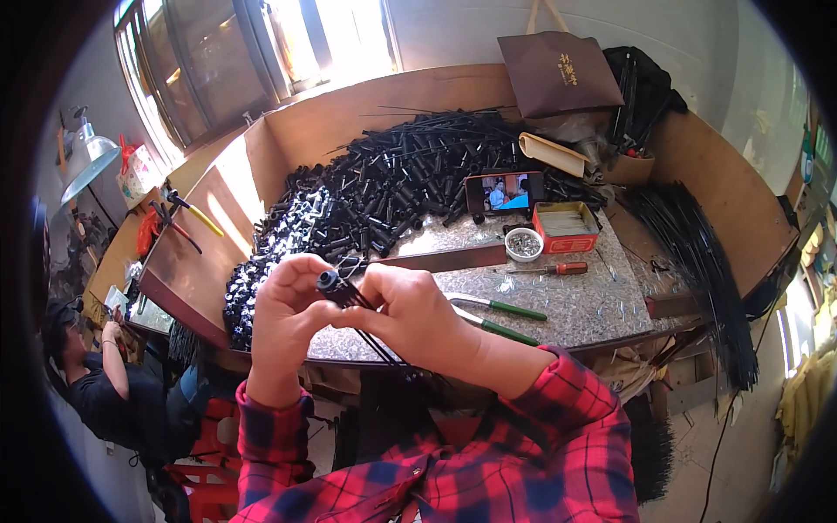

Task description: Assembling bundles of black plastic strips and securing them with metal clips using pliers.

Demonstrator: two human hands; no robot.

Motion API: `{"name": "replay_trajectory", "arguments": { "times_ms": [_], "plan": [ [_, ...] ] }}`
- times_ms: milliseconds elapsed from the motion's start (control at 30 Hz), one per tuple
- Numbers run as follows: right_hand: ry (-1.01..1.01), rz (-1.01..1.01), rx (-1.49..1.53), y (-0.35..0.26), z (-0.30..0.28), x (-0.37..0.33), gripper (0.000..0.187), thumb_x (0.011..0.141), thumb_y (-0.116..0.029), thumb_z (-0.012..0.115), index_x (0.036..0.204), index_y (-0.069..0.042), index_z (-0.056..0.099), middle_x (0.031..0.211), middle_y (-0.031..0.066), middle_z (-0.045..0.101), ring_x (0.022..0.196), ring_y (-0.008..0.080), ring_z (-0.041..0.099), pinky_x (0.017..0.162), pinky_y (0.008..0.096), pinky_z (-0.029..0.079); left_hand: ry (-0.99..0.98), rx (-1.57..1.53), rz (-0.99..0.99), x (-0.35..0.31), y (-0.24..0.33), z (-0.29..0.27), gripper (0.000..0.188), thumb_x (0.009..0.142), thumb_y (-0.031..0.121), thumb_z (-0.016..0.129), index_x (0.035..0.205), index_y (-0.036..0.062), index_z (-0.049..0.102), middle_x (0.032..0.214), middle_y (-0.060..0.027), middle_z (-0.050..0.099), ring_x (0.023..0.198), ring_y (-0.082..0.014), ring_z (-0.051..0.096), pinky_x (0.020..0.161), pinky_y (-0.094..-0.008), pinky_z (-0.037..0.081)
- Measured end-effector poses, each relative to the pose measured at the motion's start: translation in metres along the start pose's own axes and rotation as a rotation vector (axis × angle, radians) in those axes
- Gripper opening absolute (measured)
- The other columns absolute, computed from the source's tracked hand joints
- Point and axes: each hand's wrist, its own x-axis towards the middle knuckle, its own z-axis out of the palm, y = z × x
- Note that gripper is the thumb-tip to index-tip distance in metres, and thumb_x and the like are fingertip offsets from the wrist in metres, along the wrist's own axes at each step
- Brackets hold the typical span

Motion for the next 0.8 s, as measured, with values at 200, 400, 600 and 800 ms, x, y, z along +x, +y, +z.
{"name": "replay_trajectory", "arguments": {
  "times_ms": [200, 400, 600, 800],
  "plan": [
    [0.008, -0.160, 0.050, 0.013, 0.010, 0.002, 0.023, 0.080, -0.017, 0.073, 0.079, 0.001, 0.058, 0.070, 0.0042, 0.058, 0.061, 0.0063, 0.052, 0.052, 0.0219, 0.042, 0.137, 0.321, 0.069, -0.007, 0.003, 0.003, 0.026, 0.075, 0.000, 0.072, 0.100, -0.0024, 0.064, 0.083, -0.0041, 0.066, 0.076, -0.0095, 0.064, 0.069, -0.0221, 0.052],
    [-0.090, -0.010, 0.084, 0.016, 0.007, -0.005, 0.023, 0.080, -0.017, 0.070, 0.078, 0.002, 0.058, 0.069, 0.0139, 0.060, 0.063, 0.0195, 0.059, 0.055, 0.0333, 0.044, 0.022, 0.653, 0.215, -0.013, -0.010, -0.014, 0.029, 0.075, 0.007, 0.073, 0.102, -0.0027, 0.065, 0.083, -0.0084, 0.066, 0.074, -0.0131, 0.063, 0.067, -0.0257, 0.049],
    [-0.093, 0.015, 0.016, 0.022, 0.011, -0.007, 0.027, 0.079, -0.021, 0.072, 0.076, 0.001, 0.058, 0.065, 0.0129, 0.059, 0.060, 0.0207, 0.058, 0.057, 0.0349, 0.044, -0.087, 0.660, 0.259, -0.014, -0.014, -0.016, 0.027, 0.078, 0.007, 0.069, 0.103, -0.0010, 0.062, 0.084, -0.0096, 0.064, 0.075, -0.0185, 0.062, 0.069, -0.0289, 0.048],
    [-0.044, 0.133, -0.051, 0.035, 0.022, -0.007, 0.025, 0.075, -0.016, 0.075, 0.072, 0.000, 0.057, 0.068, 0.0101, 0.061, 0.064, 0.0089, 0.055, 0.058, 0.0277, 0.044, 0.118, 0.627, 0.283, -0.028, -0.037, 0.021, 0.032, 0.088, 0.014, 0.061, 0.110, -0.0015, 0.043, 0.083, -0.0117, 0.060, 0.073, -0.0232, 0.062, 0.067, -0.0322, 0.049]
  ]
}}
